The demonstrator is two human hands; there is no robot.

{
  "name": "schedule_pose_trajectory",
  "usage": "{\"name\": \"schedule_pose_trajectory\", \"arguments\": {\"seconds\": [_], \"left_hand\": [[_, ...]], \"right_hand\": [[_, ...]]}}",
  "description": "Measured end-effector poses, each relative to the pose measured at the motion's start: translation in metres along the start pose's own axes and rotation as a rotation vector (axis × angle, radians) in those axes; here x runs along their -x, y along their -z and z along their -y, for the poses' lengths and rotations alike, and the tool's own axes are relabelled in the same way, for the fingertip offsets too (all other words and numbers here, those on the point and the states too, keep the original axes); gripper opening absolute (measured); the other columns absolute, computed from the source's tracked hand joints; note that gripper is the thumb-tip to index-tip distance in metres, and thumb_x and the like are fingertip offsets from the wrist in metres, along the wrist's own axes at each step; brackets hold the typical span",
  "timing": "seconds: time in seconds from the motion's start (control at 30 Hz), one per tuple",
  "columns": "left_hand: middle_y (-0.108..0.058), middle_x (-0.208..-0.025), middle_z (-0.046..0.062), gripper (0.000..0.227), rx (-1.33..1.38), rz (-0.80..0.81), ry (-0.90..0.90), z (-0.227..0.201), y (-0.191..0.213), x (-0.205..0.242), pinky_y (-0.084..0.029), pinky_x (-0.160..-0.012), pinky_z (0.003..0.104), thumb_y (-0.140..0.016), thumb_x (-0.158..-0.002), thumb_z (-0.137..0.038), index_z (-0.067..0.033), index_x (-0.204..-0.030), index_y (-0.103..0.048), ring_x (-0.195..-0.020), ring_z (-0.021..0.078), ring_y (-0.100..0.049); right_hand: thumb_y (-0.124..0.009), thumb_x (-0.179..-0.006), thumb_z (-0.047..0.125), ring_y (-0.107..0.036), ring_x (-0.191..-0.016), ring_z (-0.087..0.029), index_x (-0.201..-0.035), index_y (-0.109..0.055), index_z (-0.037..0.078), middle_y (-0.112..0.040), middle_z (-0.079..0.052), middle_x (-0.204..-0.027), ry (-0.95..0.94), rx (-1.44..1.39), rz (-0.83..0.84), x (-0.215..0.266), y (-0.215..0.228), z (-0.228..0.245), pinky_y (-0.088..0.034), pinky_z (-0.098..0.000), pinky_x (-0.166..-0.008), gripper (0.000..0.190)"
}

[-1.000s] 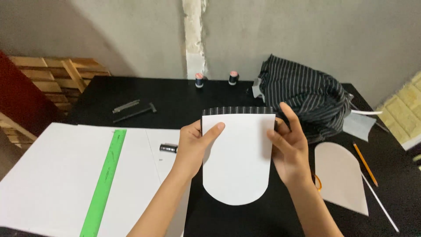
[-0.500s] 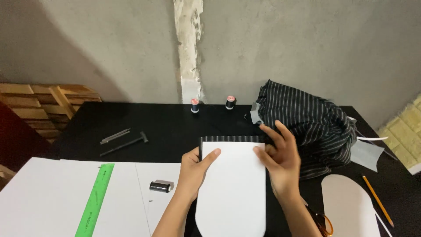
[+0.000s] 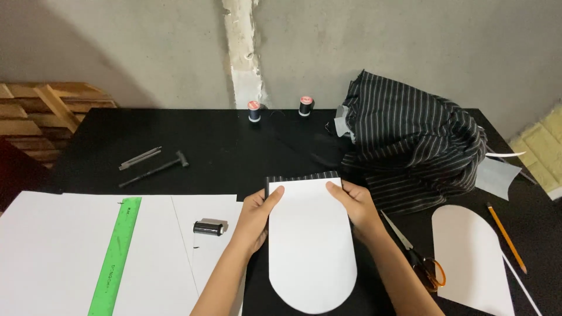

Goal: Cutting out a paper template using scissors and preparing thread for a sewing task.

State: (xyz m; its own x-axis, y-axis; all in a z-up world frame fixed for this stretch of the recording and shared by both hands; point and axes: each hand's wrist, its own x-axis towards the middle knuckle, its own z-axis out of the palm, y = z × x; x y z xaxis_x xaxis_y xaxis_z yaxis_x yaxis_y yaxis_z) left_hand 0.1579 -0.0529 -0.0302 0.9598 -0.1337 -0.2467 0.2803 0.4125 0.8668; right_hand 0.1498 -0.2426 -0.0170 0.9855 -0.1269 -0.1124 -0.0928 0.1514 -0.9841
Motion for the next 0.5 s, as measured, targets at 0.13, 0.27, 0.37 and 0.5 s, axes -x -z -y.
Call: {"name": "schedule_pose_trajectory", "arguments": {"seconds": [0.13, 0.27, 0.37, 0.5], "left_hand": [[-0.066, -0.072, 0.015, 0.023, 0.059, 0.103, 0.317, 0.008, 0.016, -0.011, -0.056, -0.054, 0.031, -0.065, -0.089, -0.020, 0.0017, -0.093, -0.061, -0.059, 0.0215, -0.068], [-0.043, -0.141, 0.024, 0.060, -0.081, 0.060, 0.476, 0.011, 0.018, -0.009, -0.034, -0.105, 0.037, -0.068, -0.086, -0.026, 0.0007, -0.135, -0.044, -0.133, 0.0306, -0.039], [-0.069, -0.077, 0.013, 0.031, 0.177, 0.163, 0.549, 0.013, 0.022, -0.013, -0.058, -0.057, 0.031, -0.067, -0.087, -0.027, 0.0025, -0.096, -0.063, -0.064, 0.0225, -0.070], [-0.067, -0.087, 0.022, 0.047, 0.103, 0.418, 0.481, -0.001, 0.006, 0.007, -0.057, -0.056, 0.044, -0.063, -0.084, -0.030, 0.0074, -0.113, -0.059, -0.071, 0.0317, -0.069]], "right_hand": [[-0.069, -0.084, 0.018, -0.050, -0.035, -0.016, -0.073, -0.067, -0.004, -0.060, -0.017, -0.050, -0.109, 0.061, 0.038, -0.007, 0.012, -0.014, -0.041, -0.0272, -0.034, 0.025], [-0.074, -0.079, 0.016, -0.057, -0.045, -0.020, -0.074, -0.068, -0.007, -0.062, -0.017, -0.055, -0.149, 0.103, 0.017, -0.008, 0.012, -0.027, -0.047, -0.0308, -0.043, 0.024], [-0.073, -0.080, 0.018, -0.057, -0.045, -0.022, -0.079, -0.067, -0.007, -0.063, -0.019, -0.058, -0.133, 0.022, -0.054, -0.011, 0.013, -0.033, -0.047, -0.0325, -0.043, 0.026], [-0.069, -0.087, 0.021, -0.055, -0.048, -0.017, -0.084, -0.065, -0.005, -0.062, -0.014, -0.061, 0.021, 0.031, -0.180, -0.019, 0.020, -0.029, -0.046, -0.0274, -0.045, 0.027]]}}
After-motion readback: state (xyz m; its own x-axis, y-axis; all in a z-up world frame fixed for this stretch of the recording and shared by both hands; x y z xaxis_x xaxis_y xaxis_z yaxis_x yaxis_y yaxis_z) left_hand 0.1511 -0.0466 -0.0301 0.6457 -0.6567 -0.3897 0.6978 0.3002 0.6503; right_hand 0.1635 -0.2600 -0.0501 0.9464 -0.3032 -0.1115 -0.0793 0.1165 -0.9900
